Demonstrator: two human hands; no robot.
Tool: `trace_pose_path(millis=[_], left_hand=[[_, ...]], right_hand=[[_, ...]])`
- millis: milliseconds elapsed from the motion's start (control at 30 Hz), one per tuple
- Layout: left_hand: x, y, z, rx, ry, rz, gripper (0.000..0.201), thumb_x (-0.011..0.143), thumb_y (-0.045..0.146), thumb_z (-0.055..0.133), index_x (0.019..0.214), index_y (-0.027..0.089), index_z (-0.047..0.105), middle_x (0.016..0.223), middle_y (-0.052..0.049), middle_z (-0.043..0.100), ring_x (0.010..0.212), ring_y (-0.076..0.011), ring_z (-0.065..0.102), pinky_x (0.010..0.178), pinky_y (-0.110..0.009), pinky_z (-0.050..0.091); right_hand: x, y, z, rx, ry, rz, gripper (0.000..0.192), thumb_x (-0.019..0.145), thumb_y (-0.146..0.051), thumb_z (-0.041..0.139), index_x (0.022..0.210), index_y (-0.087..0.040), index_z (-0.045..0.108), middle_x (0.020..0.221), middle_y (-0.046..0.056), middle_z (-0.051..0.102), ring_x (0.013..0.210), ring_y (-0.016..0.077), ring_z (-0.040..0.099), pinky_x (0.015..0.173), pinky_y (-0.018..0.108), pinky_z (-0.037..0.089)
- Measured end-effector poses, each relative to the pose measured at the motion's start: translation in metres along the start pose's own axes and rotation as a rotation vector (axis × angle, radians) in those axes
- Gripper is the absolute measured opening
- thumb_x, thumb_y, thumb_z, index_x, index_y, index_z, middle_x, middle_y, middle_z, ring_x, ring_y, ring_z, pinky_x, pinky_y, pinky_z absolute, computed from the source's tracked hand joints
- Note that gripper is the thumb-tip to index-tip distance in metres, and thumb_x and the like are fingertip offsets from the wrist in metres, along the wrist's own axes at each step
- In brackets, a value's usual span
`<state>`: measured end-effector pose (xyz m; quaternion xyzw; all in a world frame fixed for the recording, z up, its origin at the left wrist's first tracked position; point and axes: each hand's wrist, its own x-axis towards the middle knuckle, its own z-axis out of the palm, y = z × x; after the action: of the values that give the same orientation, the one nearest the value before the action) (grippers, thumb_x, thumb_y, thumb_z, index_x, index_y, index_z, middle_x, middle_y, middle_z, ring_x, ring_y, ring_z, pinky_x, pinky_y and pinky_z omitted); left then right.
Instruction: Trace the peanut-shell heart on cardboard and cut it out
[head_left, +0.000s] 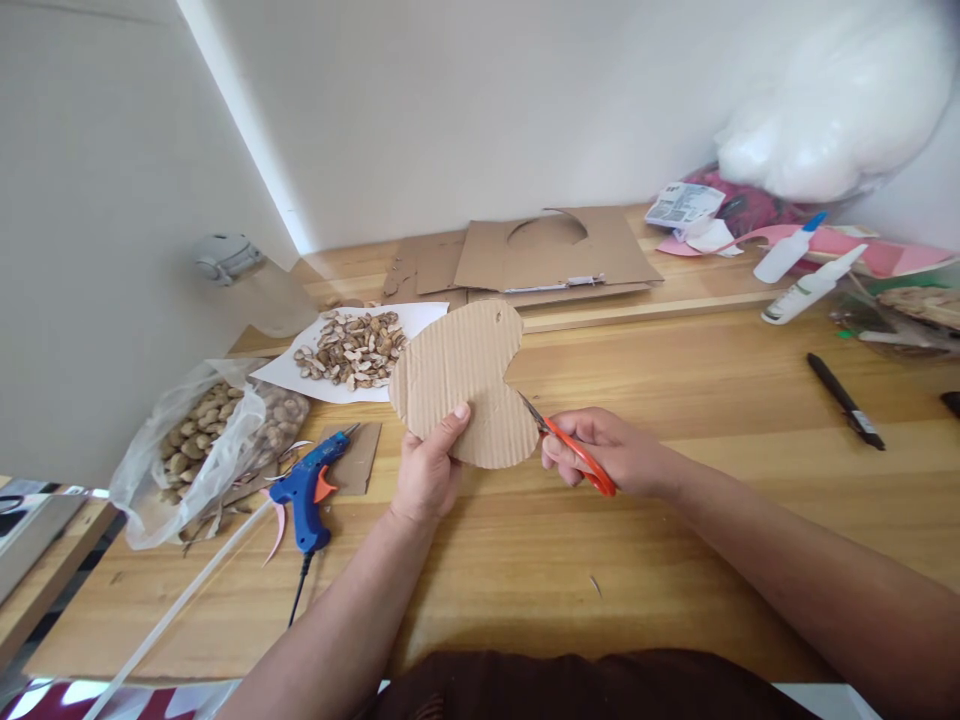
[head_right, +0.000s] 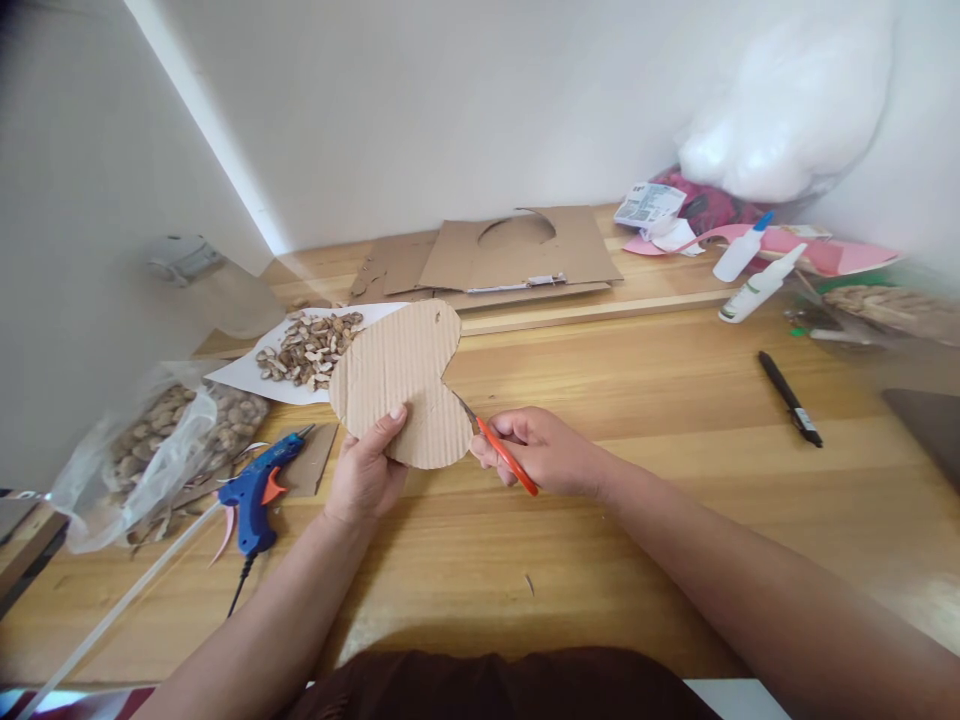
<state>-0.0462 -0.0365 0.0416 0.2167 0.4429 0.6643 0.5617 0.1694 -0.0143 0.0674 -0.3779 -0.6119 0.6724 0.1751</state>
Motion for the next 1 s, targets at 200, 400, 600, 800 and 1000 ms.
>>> trace_pose_path(millis=[200,400,600,800,1000], left_hand=[[0.000,-0.001,0.000,0.005,-0.012,-0.013,0.060,0.067,0.025,0.086,0.122,0.018,0.065,0.116,-0.012,0.072,0.108,-0.0251,0.067,0.082,-0.029,0.057],[-0.001,-0.001,0.001,0.006,-0.007,-0.032,0.058,0.068,0.025,0.086,0.121,0.018,0.065,0.117,-0.011,0.071,0.111,-0.0261,0.066,0.085,-0.031,0.057],[-0.002,-0.002,0.002,0.007,-0.029,-0.050,0.057,0.070,0.026,0.084,0.123,0.020,0.064,0.118,-0.011,0.072,0.110,-0.0272,0.067,0.084,-0.033,0.058],[-0.002,-0.004,0.001,-0.002,-0.017,-0.052,0.056,0.071,0.026,0.084,0.123,0.019,0.064,0.122,-0.012,0.070,0.113,-0.0271,0.066,0.085,-0.032,0.058],[-0.002,-0.004,0.002,-0.004,-0.006,-0.047,0.058,0.069,0.026,0.085,0.123,0.019,0.063,0.119,-0.011,0.071,0.113,-0.0253,0.066,0.087,-0.031,0.057]], right_hand=[[0.000,0.004,0.002,-0.035,0.074,-0.005,0.042,0.085,-0.054,0.064,0.069,-0.019,0.047,0.064,-0.003,0.046,0.057,0.0095,0.038,0.054,0.026,0.031],[-0.002,0.004,0.003,-0.056,0.088,-0.027,0.040,0.087,-0.054,0.061,0.072,-0.020,0.046,0.068,-0.003,0.044,0.056,0.0088,0.034,0.052,0.026,0.027],[-0.004,-0.004,0.008,-0.105,0.129,-0.062,0.041,0.086,-0.053,0.061,0.066,-0.021,0.043,0.060,-0.004,0.040,0.054,0.0094,0.034,0.051,0.027,0.026],[-0.001,0.003,0.012,-0.040,0.159,-0.083,0.041,0.088,-0.052,0.061,0.068,-0.021,0.043,0.061,-0.006,0.037,0.054,0.0088,0.034,0.051,0.026,0.025],[0.004,0.010,0.012,0.138,0.209,-0.087,0.043,0.085,-0.054,0.065,0.068,-0.020,0.043,0.061,-0.007,0.036,0.051,0.0078,0.035,0.050,0.025,0.025]])
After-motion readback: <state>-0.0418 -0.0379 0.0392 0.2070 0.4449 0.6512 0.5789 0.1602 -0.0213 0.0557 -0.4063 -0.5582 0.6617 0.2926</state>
